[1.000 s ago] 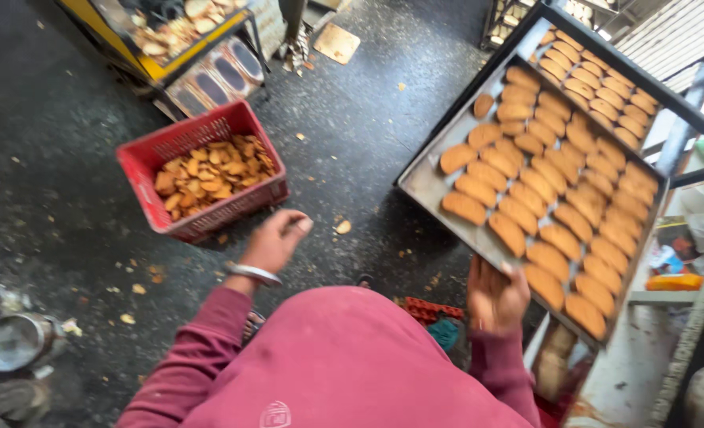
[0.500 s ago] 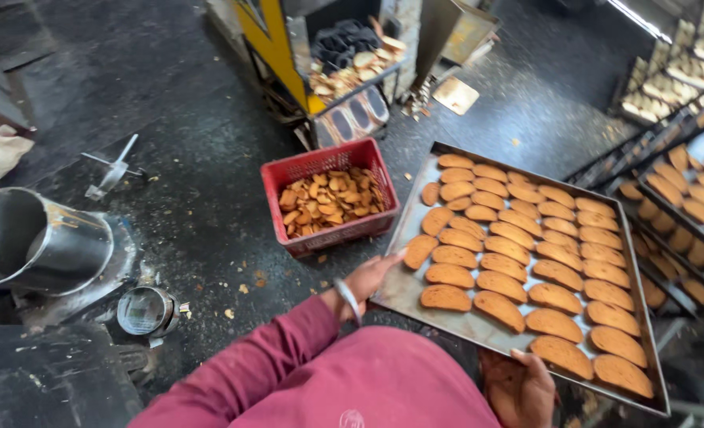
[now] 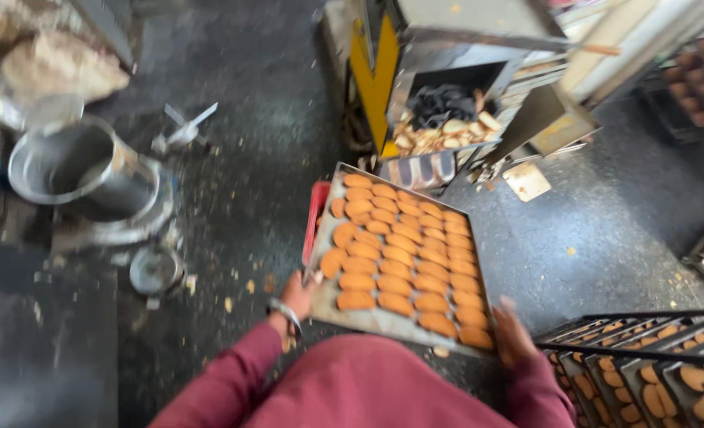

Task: The person by hand transfers baked goods from metal trays into a plastic crate and then places the empty trays onto a rack.

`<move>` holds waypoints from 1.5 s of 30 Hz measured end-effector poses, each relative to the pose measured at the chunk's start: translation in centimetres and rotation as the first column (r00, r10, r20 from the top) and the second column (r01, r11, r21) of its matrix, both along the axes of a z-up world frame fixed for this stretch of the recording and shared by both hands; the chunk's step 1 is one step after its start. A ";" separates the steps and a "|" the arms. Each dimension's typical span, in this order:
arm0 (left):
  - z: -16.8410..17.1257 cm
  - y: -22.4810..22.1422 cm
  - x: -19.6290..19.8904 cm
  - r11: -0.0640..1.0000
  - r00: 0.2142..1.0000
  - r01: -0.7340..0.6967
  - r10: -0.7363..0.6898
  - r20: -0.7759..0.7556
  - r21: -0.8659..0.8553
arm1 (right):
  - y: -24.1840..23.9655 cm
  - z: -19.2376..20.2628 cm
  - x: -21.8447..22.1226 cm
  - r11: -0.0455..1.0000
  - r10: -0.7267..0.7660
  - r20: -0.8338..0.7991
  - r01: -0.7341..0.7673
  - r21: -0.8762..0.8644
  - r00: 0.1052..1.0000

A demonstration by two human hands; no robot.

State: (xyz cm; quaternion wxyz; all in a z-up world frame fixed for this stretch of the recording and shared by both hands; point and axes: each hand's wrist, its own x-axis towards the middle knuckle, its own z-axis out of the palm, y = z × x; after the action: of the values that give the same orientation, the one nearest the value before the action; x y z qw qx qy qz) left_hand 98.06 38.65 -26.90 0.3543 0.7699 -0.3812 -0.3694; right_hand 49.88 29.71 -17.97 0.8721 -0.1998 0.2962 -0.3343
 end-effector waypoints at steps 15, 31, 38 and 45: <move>-9.6 -4.6 3.2 0.831 0.981 -0.171 0.193 0.013 0.529 | -13.4 -14.0 6.7 0.995 0.086 -0.842 -0.091 0.044 0.532; -11.5 -14.2 7.5 0.606 0.975 0.169 -0.217 -0.042 0.778 | -19.6 -10.1 10.8 0.728 0.053 -0.992 -0.676 0.119 -0.117; -10.7 -13.8 8.3 0.706 0.991 0.093 0.001 -0.132 0.702 | -17.2 -13.7 9.5 0.951 0.239 -0.948 -0.250 0.184 0.210; -10.3 -14.5 9.5 0.806 0.997 0.047 -0.003 -0.075 0.590 | -18.9 -13.6 9.4 0.934 -0.036 -0.986 -0.347 -0.090 0.161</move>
State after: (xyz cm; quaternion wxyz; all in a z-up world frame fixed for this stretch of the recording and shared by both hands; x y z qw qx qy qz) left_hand 107.51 24.11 -37.24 0.1051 0.8232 -0.2447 -0.5014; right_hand 59.28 10.78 -31.55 0.4670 -0.5242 0.7081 -0.0754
